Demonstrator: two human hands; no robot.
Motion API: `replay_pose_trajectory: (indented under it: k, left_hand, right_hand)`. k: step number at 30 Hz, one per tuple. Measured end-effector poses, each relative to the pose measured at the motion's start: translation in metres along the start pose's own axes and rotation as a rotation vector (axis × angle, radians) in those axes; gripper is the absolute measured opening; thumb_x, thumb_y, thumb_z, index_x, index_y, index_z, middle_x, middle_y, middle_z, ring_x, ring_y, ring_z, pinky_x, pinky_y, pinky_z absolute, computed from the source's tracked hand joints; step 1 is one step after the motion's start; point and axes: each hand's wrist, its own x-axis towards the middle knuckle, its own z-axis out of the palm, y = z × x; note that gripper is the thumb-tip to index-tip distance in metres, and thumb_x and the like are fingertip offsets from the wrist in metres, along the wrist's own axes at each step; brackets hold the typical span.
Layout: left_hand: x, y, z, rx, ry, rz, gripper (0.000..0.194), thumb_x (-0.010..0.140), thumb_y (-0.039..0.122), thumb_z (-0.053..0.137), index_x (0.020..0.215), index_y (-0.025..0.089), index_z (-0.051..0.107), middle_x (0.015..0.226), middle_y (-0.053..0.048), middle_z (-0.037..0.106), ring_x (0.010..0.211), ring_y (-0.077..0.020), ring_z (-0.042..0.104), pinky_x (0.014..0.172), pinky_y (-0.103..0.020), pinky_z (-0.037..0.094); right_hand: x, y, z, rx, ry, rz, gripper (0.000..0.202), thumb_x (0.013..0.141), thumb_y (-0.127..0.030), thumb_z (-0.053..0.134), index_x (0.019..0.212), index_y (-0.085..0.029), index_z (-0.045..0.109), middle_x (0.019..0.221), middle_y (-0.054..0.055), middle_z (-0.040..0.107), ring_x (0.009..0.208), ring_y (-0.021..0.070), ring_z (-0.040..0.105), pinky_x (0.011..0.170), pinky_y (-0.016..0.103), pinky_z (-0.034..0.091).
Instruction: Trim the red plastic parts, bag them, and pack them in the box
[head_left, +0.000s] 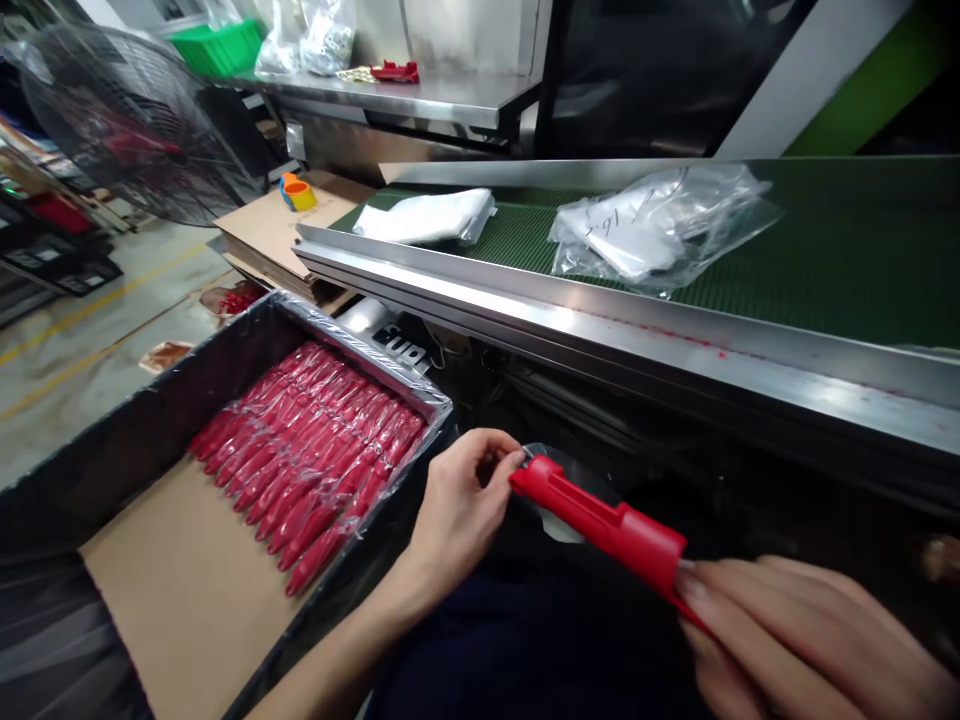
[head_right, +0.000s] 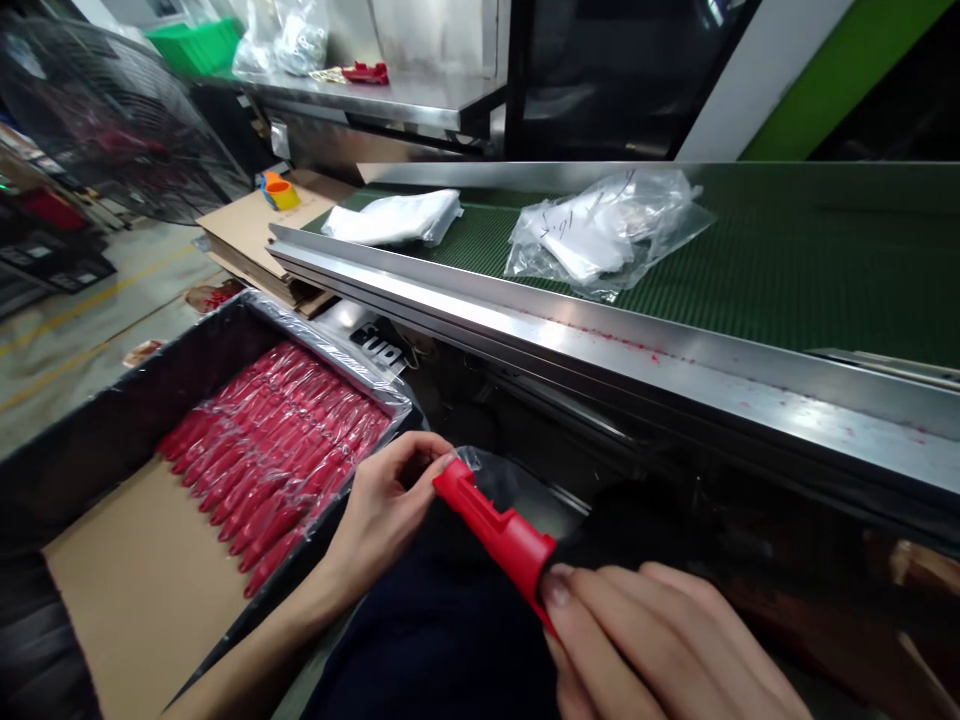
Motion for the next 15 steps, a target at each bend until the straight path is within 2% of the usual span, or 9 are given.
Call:
replay_pose_trajectory:
  k: [3,8,11,15]
  left_hand:
    - [-0.002,-0.003,-0.003,-0.049,-0.027,-0.05,0.014,0.089,0.03,0.062,0.087,0.017,0.068,0.08,-0.002,0.068,0.072,-0.0134,0.059,0.062,-0.021,0.043]
    - [-0.003,-0.005,-0.001,-0.171,-0.075,-0.113,0.019,0.088,0.034,0.063,0.089,0.015,0.069,0.075,-0.002,0.067,0.068,-0.013,0.06,0.062,-0.021,0.048]
    - [-0.002,-0.003,0.002,-0.246,-0.108,-0.116,0.023,0.089,0.035,0.061,0.09,0.013,0.068,0.071,-0.003,0.065,0.064,-0.0125,0.059,0.061,-0.022,0.049]
    - [-0.004,-0.003,0.005,-0.25,-0.094,-0.044,0.019,0.09,0.033,0.061,0.088,0.015,0.067,0.077,-0.003,0.063,0.067,-0.012,0.057,0.063,-0.023,0.048]
  right_hand:
    - [0.007,0.0,-0.002,-0.014,-0.018,-0.017,0.024,0.079,-0.023,0.066,0.103,-0.022,0.07,0.087,0.0,0.075,0.073,0.0187,0.068,0.075,0.035,0.054]
    - [0.017,-0.01,-0.001,-0.03,-0.03,0.097,0.02,0.082,-0.017,0.064,0.101,-0.021,0.069,0.088,0.0,0.075,0.075,0.0187,0.069,0.078,0.036,0.051]
    - [0.016,-0.009,0.001,-0.047,-0.1,-0.047,0.026,0.082,-0.013,0.06,0.106,-0.019,0.069,0.1,0.002,0.076,0.083,0.0208,0.07,0.081,0.039,0.047]
    - [0.009,0.0,0.005,-0.106,-0.256,-0.211,0.042,0.084,-0.003,0.043,0.115,-0.016,0.067,0.117,0.003,0.071,0.095,0.022,0.068,0.085,0.043,0.042]
